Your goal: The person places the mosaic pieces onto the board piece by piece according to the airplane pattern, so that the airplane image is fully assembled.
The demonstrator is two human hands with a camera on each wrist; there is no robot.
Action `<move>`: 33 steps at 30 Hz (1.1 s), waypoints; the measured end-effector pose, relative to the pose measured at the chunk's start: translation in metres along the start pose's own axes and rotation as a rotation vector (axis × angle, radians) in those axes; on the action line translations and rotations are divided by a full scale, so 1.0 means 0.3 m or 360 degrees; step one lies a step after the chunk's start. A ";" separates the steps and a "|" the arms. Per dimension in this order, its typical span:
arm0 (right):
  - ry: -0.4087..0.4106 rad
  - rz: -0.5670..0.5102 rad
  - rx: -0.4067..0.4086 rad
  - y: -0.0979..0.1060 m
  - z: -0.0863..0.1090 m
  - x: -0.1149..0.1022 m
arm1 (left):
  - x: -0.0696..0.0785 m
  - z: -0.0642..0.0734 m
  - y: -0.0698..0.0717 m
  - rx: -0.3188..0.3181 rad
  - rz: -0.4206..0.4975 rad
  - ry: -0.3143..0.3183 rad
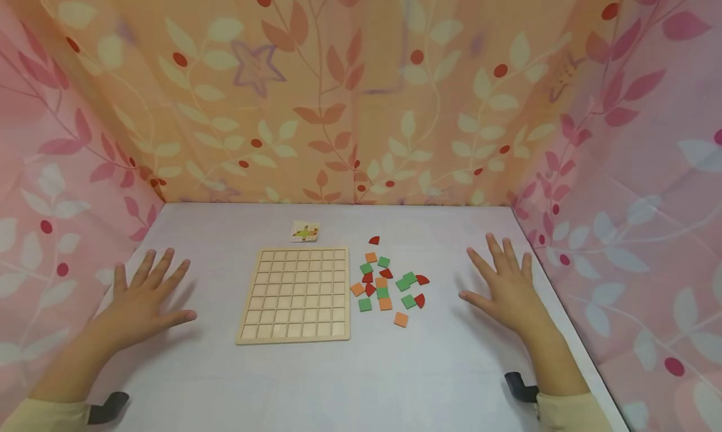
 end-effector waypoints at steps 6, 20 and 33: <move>-0.0001 -0.0118 0.0006 -0.016 -0.028 -0.015 | 0.027 -0.004 0.005 0.0002 0.0401 -0.0111; 0.0007 -0.0355 0.0007 -0.027 -0.092 -0.076 | 0.066 -0.024 -0.030 0.0050 0.0789 -0.0229; -0.0053 -0.0603 -0.0044 -0.036 -0.161 -0.130 | 0.149 -0.052 -0.014 0.0095 0.1278 -0.0316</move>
Point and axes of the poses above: each hand's wrist, its own z-axis away from the middle knuckle, its own y-axis out of the back of the hand, x = y × z, the point moved 7 cm from there along -z, towards the middle knuckle, and after that the axes turned 7 degrees about -x, right-handed, at the moved point
